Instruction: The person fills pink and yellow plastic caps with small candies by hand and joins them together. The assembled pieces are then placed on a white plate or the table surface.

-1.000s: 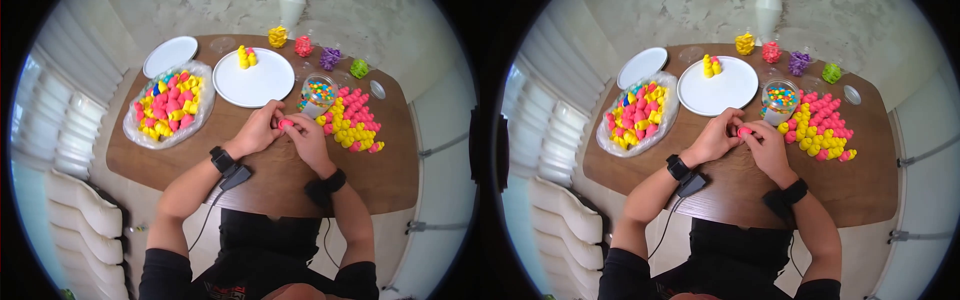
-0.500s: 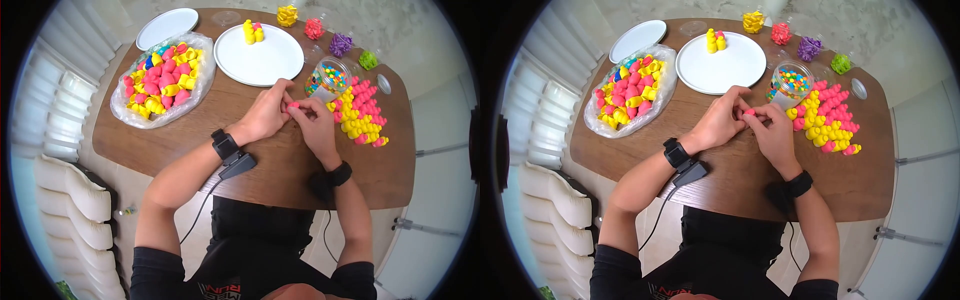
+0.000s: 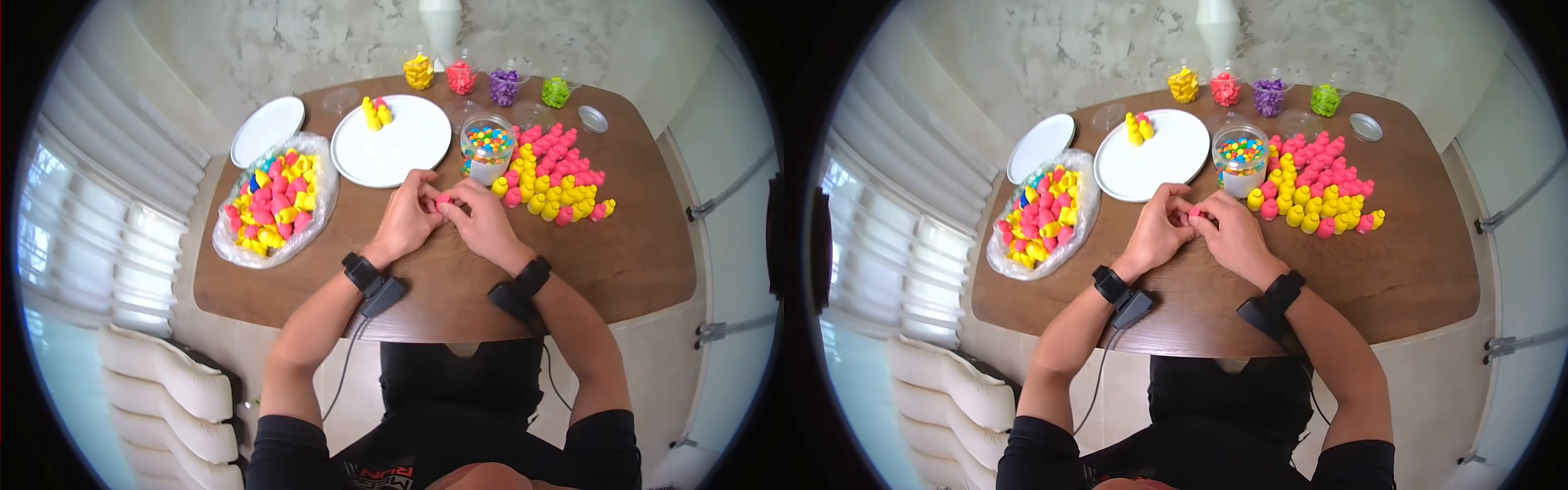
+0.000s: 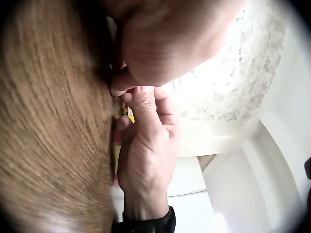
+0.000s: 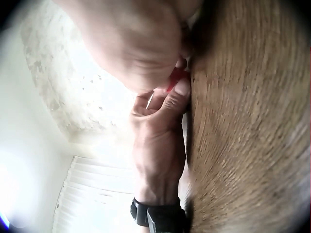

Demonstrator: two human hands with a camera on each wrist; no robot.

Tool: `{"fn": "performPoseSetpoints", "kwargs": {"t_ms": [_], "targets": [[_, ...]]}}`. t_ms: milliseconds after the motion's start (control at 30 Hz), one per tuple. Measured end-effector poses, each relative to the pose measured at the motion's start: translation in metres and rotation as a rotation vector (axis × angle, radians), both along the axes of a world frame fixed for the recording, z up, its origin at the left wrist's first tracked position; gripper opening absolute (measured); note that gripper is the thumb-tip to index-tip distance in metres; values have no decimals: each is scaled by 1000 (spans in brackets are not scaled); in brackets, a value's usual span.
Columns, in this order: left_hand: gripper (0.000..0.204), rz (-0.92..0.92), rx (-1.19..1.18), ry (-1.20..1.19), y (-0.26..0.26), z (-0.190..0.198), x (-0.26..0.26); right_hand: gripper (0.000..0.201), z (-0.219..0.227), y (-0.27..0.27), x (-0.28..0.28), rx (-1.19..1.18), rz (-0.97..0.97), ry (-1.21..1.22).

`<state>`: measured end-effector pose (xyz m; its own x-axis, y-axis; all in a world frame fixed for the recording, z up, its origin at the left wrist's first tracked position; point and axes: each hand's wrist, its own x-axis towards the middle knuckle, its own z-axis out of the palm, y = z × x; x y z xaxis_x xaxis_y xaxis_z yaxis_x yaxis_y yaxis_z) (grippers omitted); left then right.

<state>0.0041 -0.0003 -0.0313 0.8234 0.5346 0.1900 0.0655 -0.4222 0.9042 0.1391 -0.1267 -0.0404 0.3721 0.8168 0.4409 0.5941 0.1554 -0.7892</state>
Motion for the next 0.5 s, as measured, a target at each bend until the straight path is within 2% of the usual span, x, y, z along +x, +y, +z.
{"fn": "performPoseSetpoints", "kwargs": {"t_ms": [67, 233, 333, 500], "targets": [[63, -25, -8, -5, 4, -4, 2, 21, -3, -1, 1, 31, 12, 71], [60, -134, -265, -60, 15, -2, -3, 31, -8, -8, 4, 56, -42, 356], [60, -200, -392, -76, 17, 6, -7, 25, -14, -8, 6, 113, -9, 314], [55, -202, -417, -19, 12, 19, -8, 16, -4, -11, 3, 123, -57, 296]]}}
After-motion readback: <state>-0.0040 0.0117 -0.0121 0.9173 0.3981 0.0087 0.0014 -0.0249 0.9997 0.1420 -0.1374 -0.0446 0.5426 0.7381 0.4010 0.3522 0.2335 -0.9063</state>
